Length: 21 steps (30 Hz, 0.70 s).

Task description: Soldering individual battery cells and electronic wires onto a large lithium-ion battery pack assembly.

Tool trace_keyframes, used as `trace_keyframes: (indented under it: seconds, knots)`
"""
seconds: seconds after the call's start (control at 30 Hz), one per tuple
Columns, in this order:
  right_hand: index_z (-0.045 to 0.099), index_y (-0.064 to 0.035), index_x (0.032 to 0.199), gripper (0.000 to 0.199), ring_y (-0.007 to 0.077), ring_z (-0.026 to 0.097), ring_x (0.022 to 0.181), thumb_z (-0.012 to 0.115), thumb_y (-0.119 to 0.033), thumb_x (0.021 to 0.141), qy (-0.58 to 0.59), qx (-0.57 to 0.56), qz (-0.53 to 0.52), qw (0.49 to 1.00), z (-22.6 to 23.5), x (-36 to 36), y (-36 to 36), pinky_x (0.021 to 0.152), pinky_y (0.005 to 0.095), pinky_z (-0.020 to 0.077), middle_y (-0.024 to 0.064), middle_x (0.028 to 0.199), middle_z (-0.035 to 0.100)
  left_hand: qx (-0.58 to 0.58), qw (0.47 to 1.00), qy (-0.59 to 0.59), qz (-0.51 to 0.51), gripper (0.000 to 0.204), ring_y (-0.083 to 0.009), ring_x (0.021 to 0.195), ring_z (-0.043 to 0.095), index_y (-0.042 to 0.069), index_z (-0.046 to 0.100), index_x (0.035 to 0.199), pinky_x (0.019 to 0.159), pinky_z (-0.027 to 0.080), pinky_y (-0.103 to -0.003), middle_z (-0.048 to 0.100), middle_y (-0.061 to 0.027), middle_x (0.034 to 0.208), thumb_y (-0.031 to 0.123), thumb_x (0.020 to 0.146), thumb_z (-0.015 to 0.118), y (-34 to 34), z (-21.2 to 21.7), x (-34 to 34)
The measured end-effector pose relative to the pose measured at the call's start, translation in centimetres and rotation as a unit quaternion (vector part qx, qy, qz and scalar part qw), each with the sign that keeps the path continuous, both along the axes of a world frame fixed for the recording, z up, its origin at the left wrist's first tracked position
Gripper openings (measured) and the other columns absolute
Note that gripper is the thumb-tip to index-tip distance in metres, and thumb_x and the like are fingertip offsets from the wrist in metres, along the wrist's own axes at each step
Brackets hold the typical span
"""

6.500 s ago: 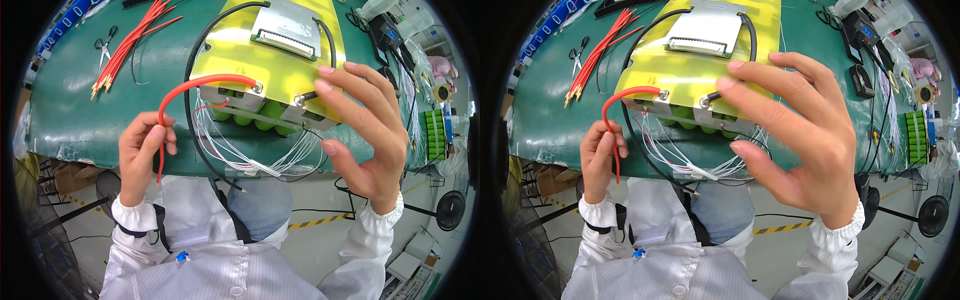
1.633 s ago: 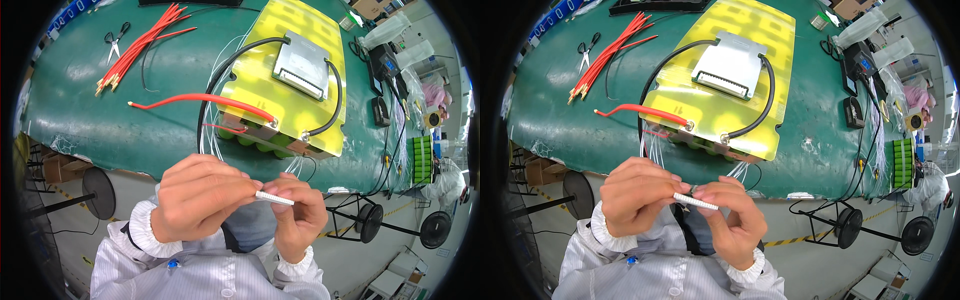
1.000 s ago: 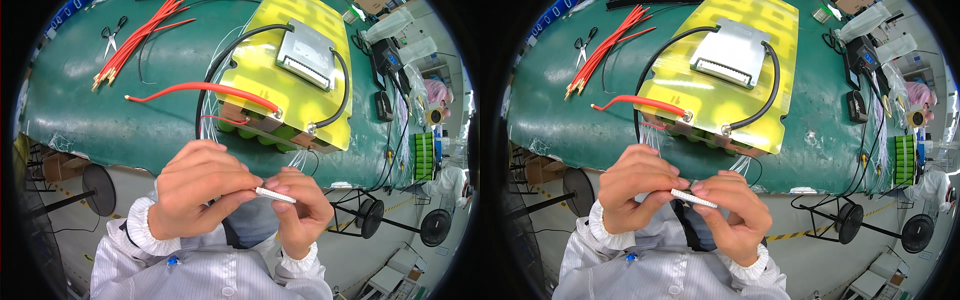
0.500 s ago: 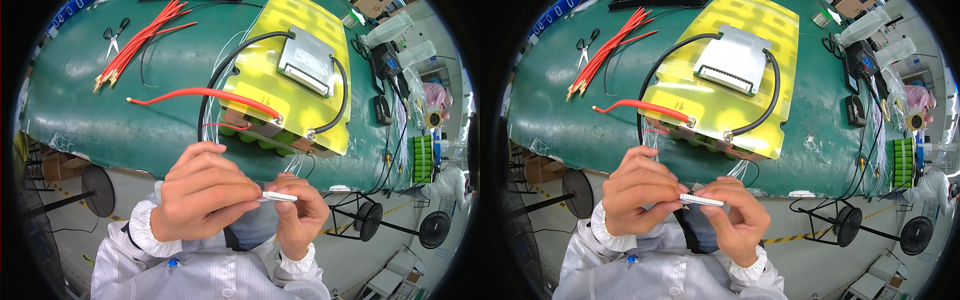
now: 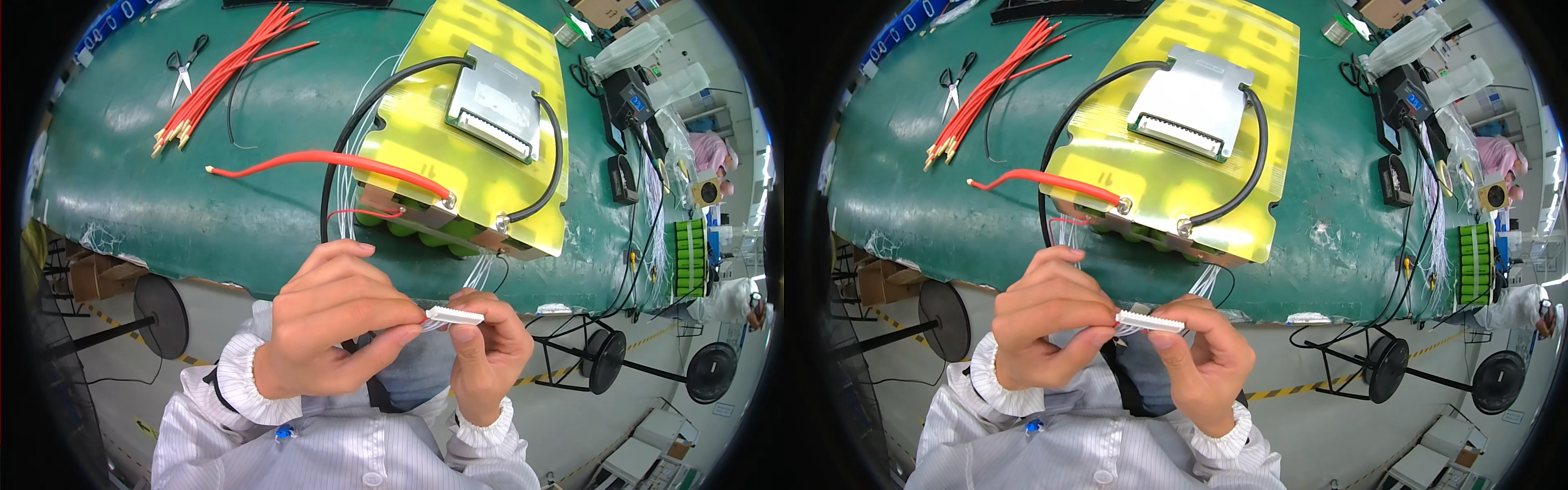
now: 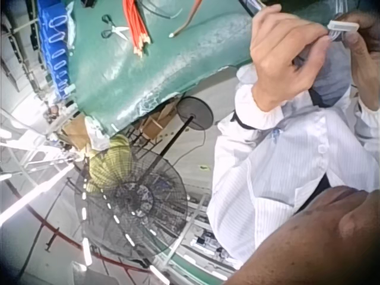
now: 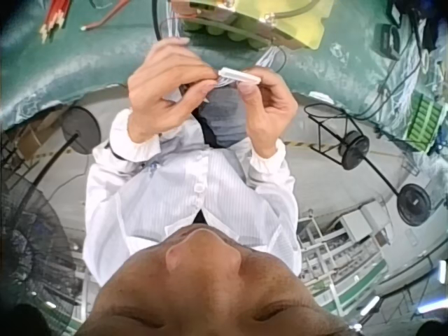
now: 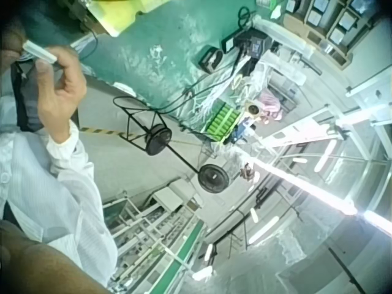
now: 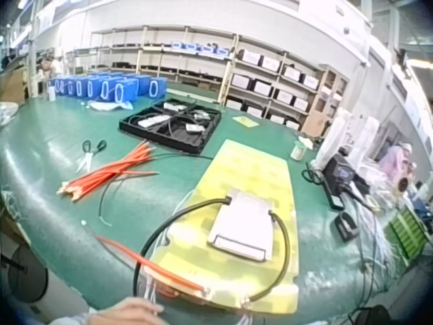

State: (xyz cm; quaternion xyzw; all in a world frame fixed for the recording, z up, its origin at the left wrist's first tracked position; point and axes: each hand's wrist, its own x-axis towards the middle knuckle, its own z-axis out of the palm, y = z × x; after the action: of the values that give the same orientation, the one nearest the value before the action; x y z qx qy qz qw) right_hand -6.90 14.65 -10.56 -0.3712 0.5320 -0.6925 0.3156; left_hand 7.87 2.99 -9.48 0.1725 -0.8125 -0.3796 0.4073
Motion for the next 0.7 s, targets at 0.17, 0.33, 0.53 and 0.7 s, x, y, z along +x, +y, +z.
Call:
trace_keyframes:
  seconds: [0.17,0.33,0.53,0.7]
  knots:
    - [0.065,0.0046,0.097,0.014,0.0205,0.061,0.082,0.071,-0.002,0.086,0.028,-0.001,-0.002,1.0,-0.5,-0.2,0.0,0.074,0.0309,0.0479,0.0129,0.09,0.067,0.002,1.0,-0.006,0.01,0.011,-0.0187,0.075,0.066,0.007,0.072,0.08,0.092,0.046,-0.044,0.072,-0.0019,0.078,0.006,0.071,0.077,0.0,0.0,-0.2]
    - [0.066,0.0038,0.094,0.015,0.021,0.062,0.079,0.074,-0.002,0.083,0.096,-0.004,-0.01,0.995,0.1,-0.4,-0.1,0.076,0.0322,0.0478,0.0131,0.087,0.068,-0.032,0.999,-0.01,0.028,0.01,-0.0184,0.074,0.066,0.007,0.072,0.078,0.088,0.048,-0.043,0.071,-0.0019,0.075,0.006,0.07,0.076,0.1,0.4,-0.2]
    - [0.063,-0.0008,0.106,0.032,0.0226,0.065,0.077,0.079,-0.002,0.078,0.2,0.025,-0.042,0.979,0.4,-0.1,-0.1,0.08,0.0369,0.0479,0.0103,0.084,0.07,-0.033,0.998,-0.004,0.049,0.014,-0.0167,0.065,0.064,0.008,0.072,0.08,0.079,0.052,-0.038,0.067,-0.0017,0.07,0.003,0.068,0.077,-0.1,0.4,0.0]
    - [0.057,-0.0057,0.109,0.046,0.0239,0.066,0.074,0.082,0.005,0.071,0.193,-0.074,-0.082,0.975,-0.3,0.5,-0.8,0.081,0.0385,0.0476,0.0093,0.085,0.07,-0.002,0.997,0.016,0.073,0.012,-0.0172,0.064,0.064,0.006,0.072,0.08,0.078,0.053,-0.038,0.067,-0.0028,0.069,0.002,0.069,0.077,-0.1,0.4,0.2]
